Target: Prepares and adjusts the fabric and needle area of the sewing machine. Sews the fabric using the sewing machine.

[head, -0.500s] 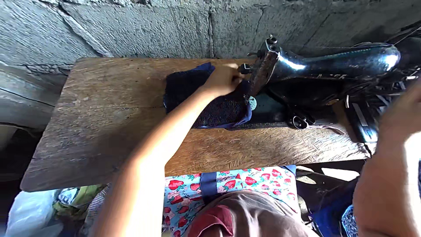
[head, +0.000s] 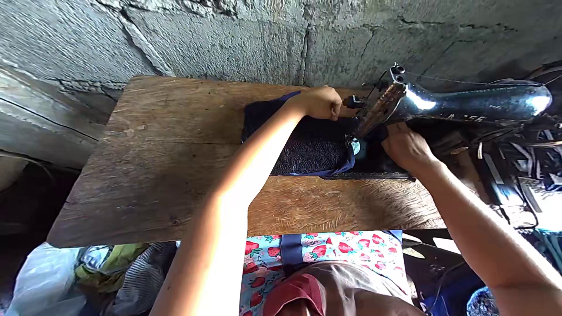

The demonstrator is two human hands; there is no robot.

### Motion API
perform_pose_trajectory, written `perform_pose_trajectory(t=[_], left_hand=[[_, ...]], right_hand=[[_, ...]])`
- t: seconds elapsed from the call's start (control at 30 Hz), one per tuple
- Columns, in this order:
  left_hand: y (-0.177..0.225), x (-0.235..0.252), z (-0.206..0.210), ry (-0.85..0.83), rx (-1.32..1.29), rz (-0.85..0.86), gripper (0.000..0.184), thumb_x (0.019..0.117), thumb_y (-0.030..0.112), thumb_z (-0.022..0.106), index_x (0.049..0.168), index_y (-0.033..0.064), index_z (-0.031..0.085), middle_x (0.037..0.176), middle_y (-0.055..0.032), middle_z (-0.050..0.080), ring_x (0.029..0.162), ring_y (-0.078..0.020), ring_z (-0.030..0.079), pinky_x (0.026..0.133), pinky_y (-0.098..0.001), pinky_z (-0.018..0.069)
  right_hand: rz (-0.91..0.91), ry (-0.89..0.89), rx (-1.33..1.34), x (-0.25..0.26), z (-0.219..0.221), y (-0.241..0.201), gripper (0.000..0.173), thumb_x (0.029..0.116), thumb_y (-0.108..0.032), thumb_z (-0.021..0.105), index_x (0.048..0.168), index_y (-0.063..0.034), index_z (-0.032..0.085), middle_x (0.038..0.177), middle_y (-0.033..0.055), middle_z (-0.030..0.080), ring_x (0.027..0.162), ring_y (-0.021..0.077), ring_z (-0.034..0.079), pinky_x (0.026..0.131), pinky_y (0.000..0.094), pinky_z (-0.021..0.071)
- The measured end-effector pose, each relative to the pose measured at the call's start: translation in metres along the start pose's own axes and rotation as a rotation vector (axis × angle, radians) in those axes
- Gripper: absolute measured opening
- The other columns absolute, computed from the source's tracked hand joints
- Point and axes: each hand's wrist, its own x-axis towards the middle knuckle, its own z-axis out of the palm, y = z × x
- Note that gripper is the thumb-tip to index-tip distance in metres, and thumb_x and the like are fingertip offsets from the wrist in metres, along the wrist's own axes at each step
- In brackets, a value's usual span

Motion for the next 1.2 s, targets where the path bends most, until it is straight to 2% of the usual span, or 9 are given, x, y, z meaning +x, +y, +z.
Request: perform_pose_trajectory(t=[0.1, 0.3, 0.43, 0.5, 0.6, 0.67, 0.77, 0.97, 1.2], left_hand=[[0.005, -0.023, 0.007, 0.036, -0.032, -0.050, 0.011, 0.0945, 0.007, 0.068, 0.098, -0.0015, 0.073, 0.097, -0.0140, 0.072, 0.094, -0.0246, 0.068, 0.090, -0.0449, 0.0529], [0.000, -0.026, 0.021, 0.164, -0.067, -0.046, 0.014, 0.0979, 0.009, 0.065, 0.105, -0.0020, 0.072, 0.096, -0.0144, 0.073, 0.091, -0.0249, 0.069, 0.089, -0.0460, 0.0533], [-0.010, -0.020, 0.031, 0.306, -0.158, -0.059, 0.018, 0.1022, 0.011, 0.061, 0.106, -0.0040, 0.069, 0.087, -0.0107, 0.074, 0.078, -0.0162, 0.072, 0.083, -0.0351, 0.0577], [-0.011, -0.018, 0.031, 0.304, -0.224, -0.097, 0.021, 0.1051, 0.015, 0.058, 0.110, -0.0040, 0.067, 0.087, -0.0094, 0.074, 0.076, -0.0126, 0.073, 0.081, -0.0311, 0.0591], [-0.005, -0.017, 0.027, 0.281, -0.294, -0.139, 0.021, 0.1072, 0.015, 0.054, 0.114, -0.0034, 0.062, 0.088, -0.0092, 0.073, 0.075, -0.0104, 0.072, 0.079, -0.0285, 0.0595], [-0.004, -0.016, 0.026, 0.283, -0.317, -0.140, 0.019, 0.1072, 0.014, 0.054, 0.114, -0.0029, 0.062, 0.087, -0.0092, 0.073, 0.074, -0.0105, 0.072, 0.077, -0.0279, 0.0602], [-0.002, -0.015, 0.025, 0.267, -0.322, -0.158, 0.023, 0.1080, 0.013, 0.051, 0.120, -0.0029, 0.061, 0.088, -0.0120, 0.073, 0.074, -0.0159, 0.073, 0.077, -0.0341, 0.0607], [0.004, -0.014, 0.021, 0.253, -0.278, -0.177, 0.022, 0.1082, 0.014, 0.051, 0.121, -0.0007, 0.061, 0.083, -0.0092, 0.072, 0.070, -0.0137, 0.071, 0.075, -0.0323, 0.0597], [0.009, -0.006, 0.014, 0.204, -0.183, -0.191, 0.021, 0.1074, 0.014, 0.052, 0.122, 0.0030, 0.062, 0.080, -0.0071, 0.072, 0.066, -0.0142, 0.070, 0.073, -0.0333, 0.0588]], right_hand=[[0.013, -0.084, 0.044, -0.005, -0.020, -0.008, 0.030, 0.1058, -0.008, 0.050, 0.123, 0.0152, 0.055, 0.124, 0.0352, 0.060, 0.108, 0.0534, 0.064, 0.088, 0.0690, 0.0501], [-0.096, -0.163, 0.163, 0.009, -0.020, -0.005, 0.044, 0.1137, -0.027, 0.035, 0.114, 0.0071, 0.063, 0.107, 0.0298, 0.067, 0.109, 0.0481, 0.066, 0.092, 0.0661, 0.0486], [-0.220, -0.147, 0.210, 0.022, -0.007, -0.006, 0.038, 0.1123, -0.017, 0.039, 0.108, 0.0093, 0.066, 0.104, 0.0287, 0.068, 0.105, 0.0448, 0.066, 0.094, 0.0629, 0.0481], [-0.177, -0.104, 0.194, 0.024, -0.007, -0.013, 0.035, 0.1101, -0.015, 0.043, 0.111, 0.0092, 0.068, 0.111, 0.0301, 0.067, 0.112, 0.0461, 0.064, 0.096, 0.0649, 0.0477], [-0.071, -0.059, 0.070, 0.021, -0.018, -0.030, 0.032, 0.1058, -0.020, 0.051, 0.105, 0.0068, 0.069, 0.110, 0.0311, 0.068, 0.111, 0.0505, 0.065, 0.085, 0.0687, 0.0494], [-0.128, -0.003, 0.049, 0.023, -0.016, -0.034, 0.029, 0.1040, -0.021, 0.055, 0.112, 0.0041, 0.069, 0.116, 0.0289, 0.068, 0.116, 0.0476, 0.064, 0.089, 0.0671, 0.0500], [-0.068, -0.058, 0.073, 0.023, -0.019, -0.045, 0.032, 0.1046, -0.025, 0.055, 0.122, -0.0011, 0.067, 0.124, 0.0263, 0.066, 0.122, 0.0449, 0.061, 0.090, 0.0679, 0.0490], [-0.107, -0.018, -0.079, 0.032, 0.001, -0.038, 0.037, 0.1070, -0.029, 0.049, 0.121, 0.0005, 0.067, 0.120, 0.0270, 0.068, 0.117, 0.0453, 0.065, 0.087, 0.0658, 0.0507], [-0.124, 0.007, 0.057, 0.038, 0.006, -0.039, 0.036, 0.1059, -0.025, 0.052, 0.127, 0.0001, 0.066, 0.129, 0.0265, 0.065, 0.126, 0.0433, 0.060, 0.097, 0.0653, 0.0463]])
